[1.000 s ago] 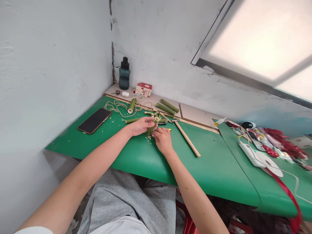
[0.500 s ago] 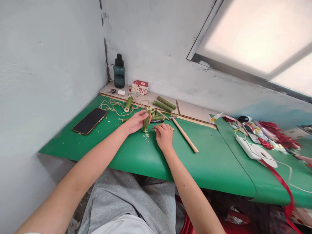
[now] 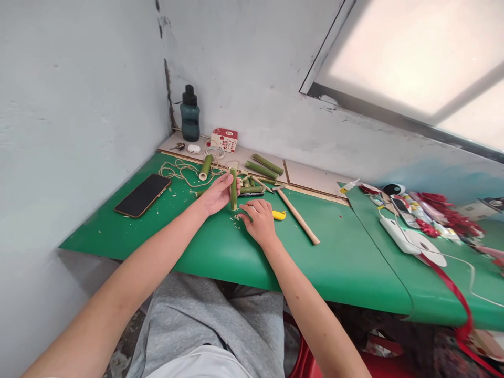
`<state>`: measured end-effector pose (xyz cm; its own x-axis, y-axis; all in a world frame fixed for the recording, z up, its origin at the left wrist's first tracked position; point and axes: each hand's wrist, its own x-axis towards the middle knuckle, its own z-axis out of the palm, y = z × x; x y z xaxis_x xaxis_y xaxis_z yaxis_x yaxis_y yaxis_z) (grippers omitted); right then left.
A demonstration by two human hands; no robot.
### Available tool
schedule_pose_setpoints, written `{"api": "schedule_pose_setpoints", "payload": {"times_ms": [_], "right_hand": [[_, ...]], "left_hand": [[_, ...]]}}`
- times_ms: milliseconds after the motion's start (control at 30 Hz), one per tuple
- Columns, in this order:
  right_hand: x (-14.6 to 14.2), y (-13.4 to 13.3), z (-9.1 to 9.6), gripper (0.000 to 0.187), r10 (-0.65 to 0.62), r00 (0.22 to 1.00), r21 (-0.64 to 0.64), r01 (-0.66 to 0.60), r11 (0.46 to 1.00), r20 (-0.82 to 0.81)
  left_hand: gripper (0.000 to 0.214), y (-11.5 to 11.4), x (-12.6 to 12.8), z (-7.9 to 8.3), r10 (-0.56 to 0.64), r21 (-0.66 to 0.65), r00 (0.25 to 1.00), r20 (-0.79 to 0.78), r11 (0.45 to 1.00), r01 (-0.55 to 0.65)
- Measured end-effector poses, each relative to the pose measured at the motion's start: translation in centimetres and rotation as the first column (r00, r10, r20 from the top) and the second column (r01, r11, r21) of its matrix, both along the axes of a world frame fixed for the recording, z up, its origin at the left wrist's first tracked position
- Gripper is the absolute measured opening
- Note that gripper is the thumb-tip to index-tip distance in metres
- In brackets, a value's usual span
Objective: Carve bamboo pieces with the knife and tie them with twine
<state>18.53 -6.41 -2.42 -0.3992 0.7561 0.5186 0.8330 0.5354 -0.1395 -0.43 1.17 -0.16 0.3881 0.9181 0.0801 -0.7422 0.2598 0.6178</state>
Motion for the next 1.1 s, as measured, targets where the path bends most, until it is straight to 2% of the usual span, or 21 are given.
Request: {"api": "schedule_pose_setpoints", "payload": {"times_ms": [200, 367, 633, 833, 1100], "right_hand": [[-0.1, 0.0, -0.1, 0.021, 0.040, 0.999, 0.031, -0.040, 0.999, 0.002], [-0.3, -0.2, -0.1, 0.020, 0.067, 0.998, 0.050, -0.066, 0.997, -0.009], [-0.3, -0.1, -0.1, 0.014, 0.060, 0.997, 0.045, -0.058, 0.997, -0.041], [-0.3, -0.1, -0.1, 0.018, 0.057, 0.997, 0.033, -0.055, 0.998, -0.042], [-0.4, -0.2, -0.2, 0.020, 0.062, 0.998, 0.026, -0.061, 0.998, -0.033]], "left_hand": [[0.040, -0.8, 0.4, 0.4, -0.061, 0.010, 0.998, 0.016, 0.998, 0.061], [0.037, -0.8, 0.4, 0.4, -0.063, 0.005, 0.998, 0.031, 0.998, 0.063], [0.032, 0.1, 0.1, 0.2, 0.054, -0.070, 0.997, 0.054, 0.996, -0.050], [0.033, 0.9, -0.5, 0.4, 0.167, -0.116, 0.983, 0.081, 0.981, -0.157], [0.027, -0.5, 1.1, 0.4, 0.114, -0.129, 0.991, 0.066, 0.986, -0.105]]}}
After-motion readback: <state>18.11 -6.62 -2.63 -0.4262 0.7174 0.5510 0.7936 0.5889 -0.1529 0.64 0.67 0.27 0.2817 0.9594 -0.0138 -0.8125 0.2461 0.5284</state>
